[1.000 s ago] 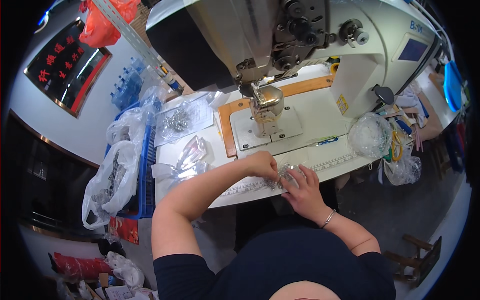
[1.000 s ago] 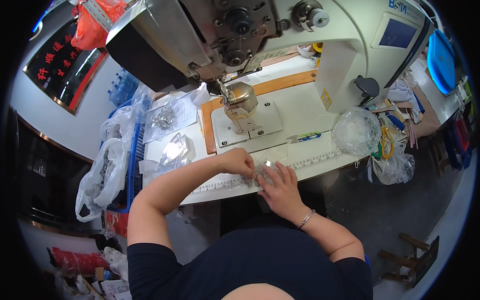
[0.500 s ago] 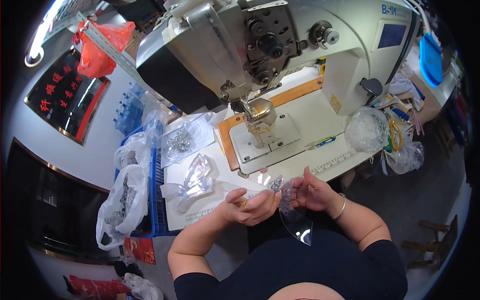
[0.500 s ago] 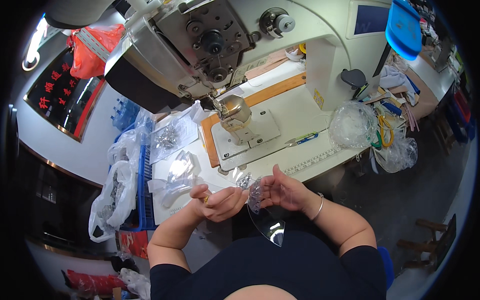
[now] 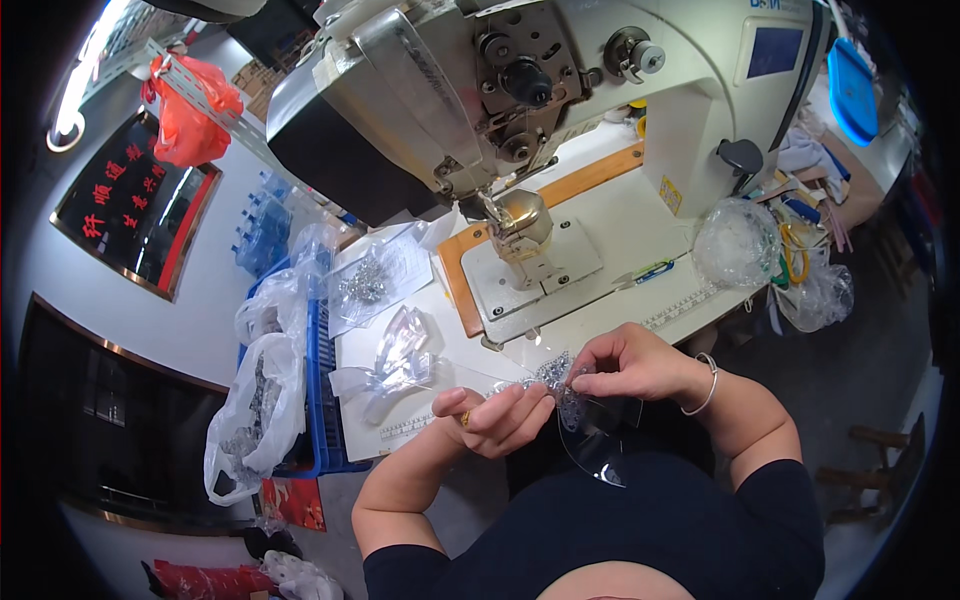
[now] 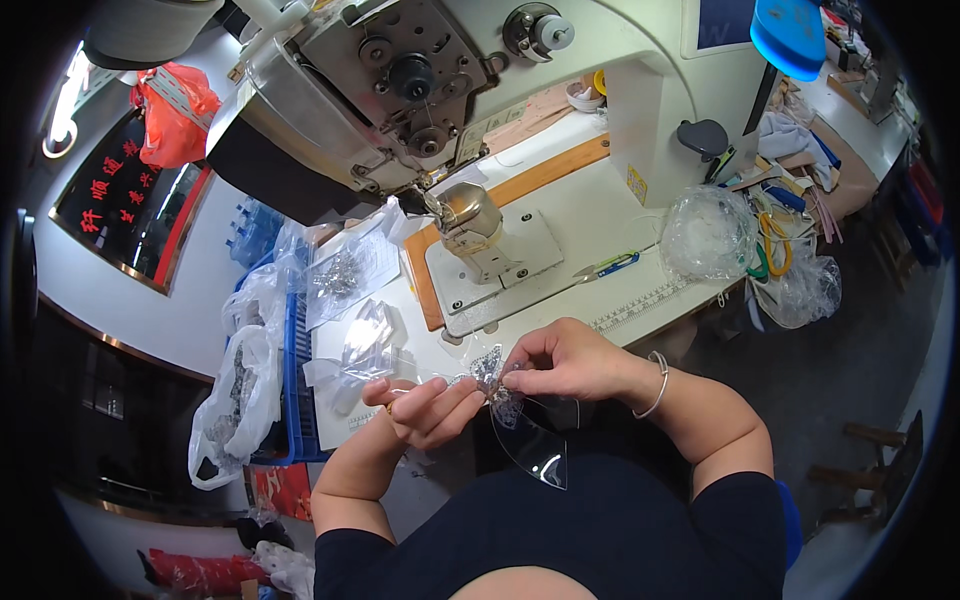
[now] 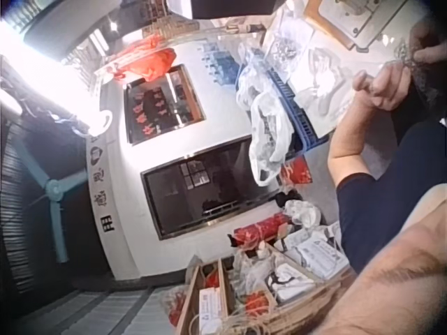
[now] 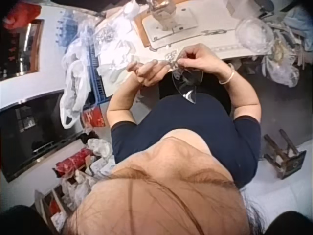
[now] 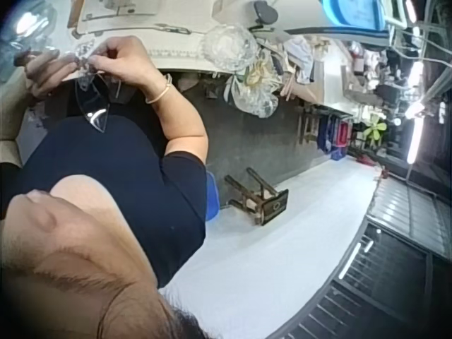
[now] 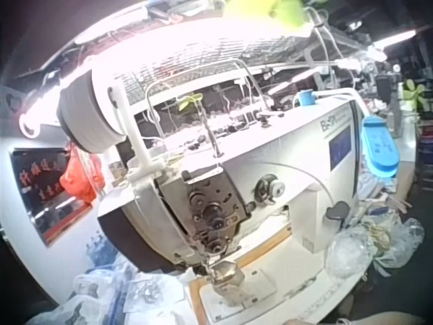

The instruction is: The person handles small, silver, star-shaped decorations, placing them under the presser foot of a sewing machine to stitch them. They repeatedly pick up the items, position them, and operate the machine, then remove the finished pieces and trim the threads with scissors.

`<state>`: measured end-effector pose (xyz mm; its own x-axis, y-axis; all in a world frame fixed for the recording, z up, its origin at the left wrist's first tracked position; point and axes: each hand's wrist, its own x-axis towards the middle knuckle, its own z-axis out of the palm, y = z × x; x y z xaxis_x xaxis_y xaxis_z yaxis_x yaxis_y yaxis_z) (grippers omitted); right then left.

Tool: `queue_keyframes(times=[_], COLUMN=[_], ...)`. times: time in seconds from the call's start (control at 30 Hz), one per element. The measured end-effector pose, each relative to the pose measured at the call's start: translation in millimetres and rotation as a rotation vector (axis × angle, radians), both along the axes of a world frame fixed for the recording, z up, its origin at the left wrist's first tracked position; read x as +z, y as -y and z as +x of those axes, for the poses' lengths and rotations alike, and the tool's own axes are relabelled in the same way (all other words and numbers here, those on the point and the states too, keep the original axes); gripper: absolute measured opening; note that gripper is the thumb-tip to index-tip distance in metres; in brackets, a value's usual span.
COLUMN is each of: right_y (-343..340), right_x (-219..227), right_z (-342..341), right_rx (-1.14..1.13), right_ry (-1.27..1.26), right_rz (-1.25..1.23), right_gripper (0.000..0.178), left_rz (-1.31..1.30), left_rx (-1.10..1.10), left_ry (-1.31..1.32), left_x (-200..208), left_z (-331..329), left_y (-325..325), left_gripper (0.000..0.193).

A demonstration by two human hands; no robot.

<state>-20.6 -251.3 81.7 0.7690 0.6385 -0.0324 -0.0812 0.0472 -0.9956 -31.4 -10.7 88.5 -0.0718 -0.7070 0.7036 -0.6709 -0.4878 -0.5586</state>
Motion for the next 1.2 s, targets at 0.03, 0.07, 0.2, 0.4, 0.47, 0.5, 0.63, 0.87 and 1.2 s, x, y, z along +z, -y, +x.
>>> queue_keyframes(times=[0.03, 0.07, 0.2, 0.4, 0.47, 0.5, 0.63, 0.87, 1.2], right_y=[0.5, 1.0, 0.6, -3.8, -4.6, -4.7, -7.1, -15.2, -26.8], right_x=[0.5, 1.1, 3.7, 10.5, -1.5, -5.8, 6.3, 11.7, 2.1], right_z=[0.3, 0.8, 0.9, 1.6, 6.6, 10.4, 12.5, 16.3, 19.3], right_rx=[0.007, 0.014, 0.025, -0.043, -0.105, -0.129, -0.109, -0.125, -0.226], right_ry=[0.007, 0.014, 0.003, 0.076, 0.067, 0.065, 0.111, 0.183, 0.399], right_rz=[-0.017, -0.033, -0.006, -0.128, 0.059, 0.153, 0.072, -0.135, -0.275], right_gripper=[0.026, 0.025, 0.024, 0.022, 0.019, 0.018, 0.015, 0.015, 0.019], left_rz=[0.006, 0.004, -0.006, -0.163, -0.344, -0.410, -1.006, -1.358, -1.479], left_rx=[0.001, -0.003, -0.007, -0.021, -0.067, -0.122, -0.281, -0.815, -0.621], left_ry=[0.002, 0.007, 0.022, 0.057, 0.086, -0.208, -1.449, -2.018, -1.887], left_x=[0.3, 1.2, 2.1, -11.4, -24.2, -36.3, -67.6, -43.3, -63.0], left_z=[-0.8, -1.4, -2.8, -2.9, -4.7, -14.5, -27.8, -10.7, -8.0], left_y=[0.4, 1.2, 2.6, 4.6, 14.1, 15.4, 30.6, 39.2, 37.7], left_gripper=[0.013, 0.014, 0.014, 0.011, 0.018, 0.021, 0.044, 0.035, 0.022])
